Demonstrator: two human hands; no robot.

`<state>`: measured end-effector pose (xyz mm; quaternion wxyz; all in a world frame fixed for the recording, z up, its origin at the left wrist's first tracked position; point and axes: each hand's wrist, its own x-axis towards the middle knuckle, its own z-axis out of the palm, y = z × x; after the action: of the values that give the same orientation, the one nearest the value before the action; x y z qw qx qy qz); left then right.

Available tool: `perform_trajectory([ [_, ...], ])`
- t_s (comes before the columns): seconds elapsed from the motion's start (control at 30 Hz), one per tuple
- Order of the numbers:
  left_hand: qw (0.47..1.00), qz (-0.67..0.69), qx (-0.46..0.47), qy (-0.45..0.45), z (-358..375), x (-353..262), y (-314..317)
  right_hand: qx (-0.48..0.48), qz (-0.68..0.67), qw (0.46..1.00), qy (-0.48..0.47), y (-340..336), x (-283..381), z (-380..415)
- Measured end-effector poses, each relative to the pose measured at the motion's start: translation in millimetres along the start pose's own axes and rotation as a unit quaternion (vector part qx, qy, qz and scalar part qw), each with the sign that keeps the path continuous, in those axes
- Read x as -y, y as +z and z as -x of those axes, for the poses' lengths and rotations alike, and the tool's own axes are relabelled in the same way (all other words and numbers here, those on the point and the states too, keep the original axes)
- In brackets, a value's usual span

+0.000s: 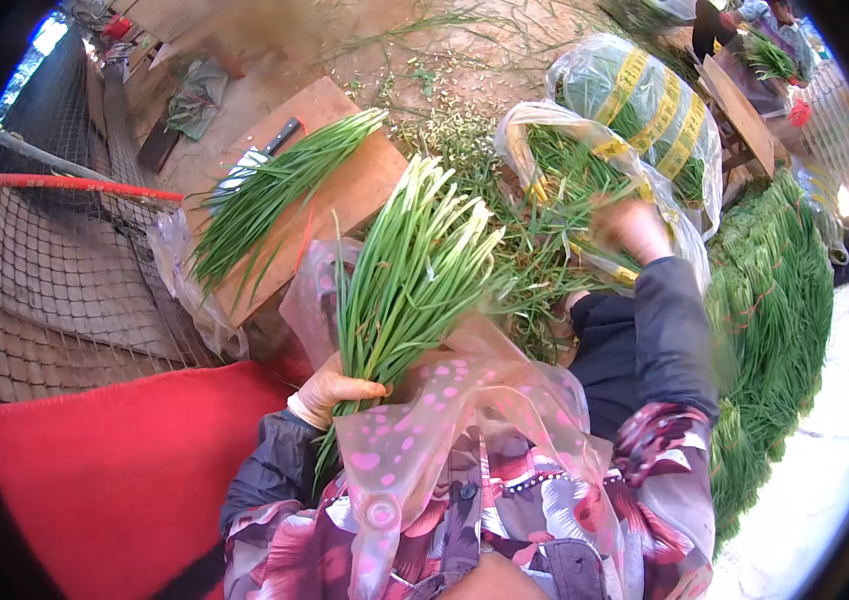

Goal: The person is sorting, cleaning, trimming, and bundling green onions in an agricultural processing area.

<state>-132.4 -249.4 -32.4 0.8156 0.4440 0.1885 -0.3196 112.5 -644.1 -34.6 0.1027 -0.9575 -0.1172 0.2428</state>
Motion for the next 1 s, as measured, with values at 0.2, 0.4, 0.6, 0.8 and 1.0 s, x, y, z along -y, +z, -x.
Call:
perform_trajectory([
  [0.2, 0.998, -0.059, -0.008, 0.023, -1.8, -13.8, 26.4, 0.047, -0.580, 0.810, -0.076, -21.1, 118.9, 19.3],
  [0.4, 0.994, -0.043, 0.030, 0.093, -7.8, -2.0, 34.9, 0.043, -0.525, 0.847, -0.071, -9.8, 157.1, 11.0],
  [0.6, 0.992, -0.063, 0.025, 0.108, -10.6, -2.8, 33.3, 0.055, -0.565, 0.820, -0.072, 19.8, 151.3, -1.3],
  [0.8, 0.998, -0.023, 0.014, 0.055, 4.8, -10.3, 20.9, -0.323, -0.552, 0.769, 0.004, -13.0, 69.7, -24.5],
  [1.0, 0.996, -0.041, -0.016, 0.082, 22.5, -29.9, 27.0, -0.074, 0.124, 0.983, 0.116, 6.6, -19.0, -37.0],
])
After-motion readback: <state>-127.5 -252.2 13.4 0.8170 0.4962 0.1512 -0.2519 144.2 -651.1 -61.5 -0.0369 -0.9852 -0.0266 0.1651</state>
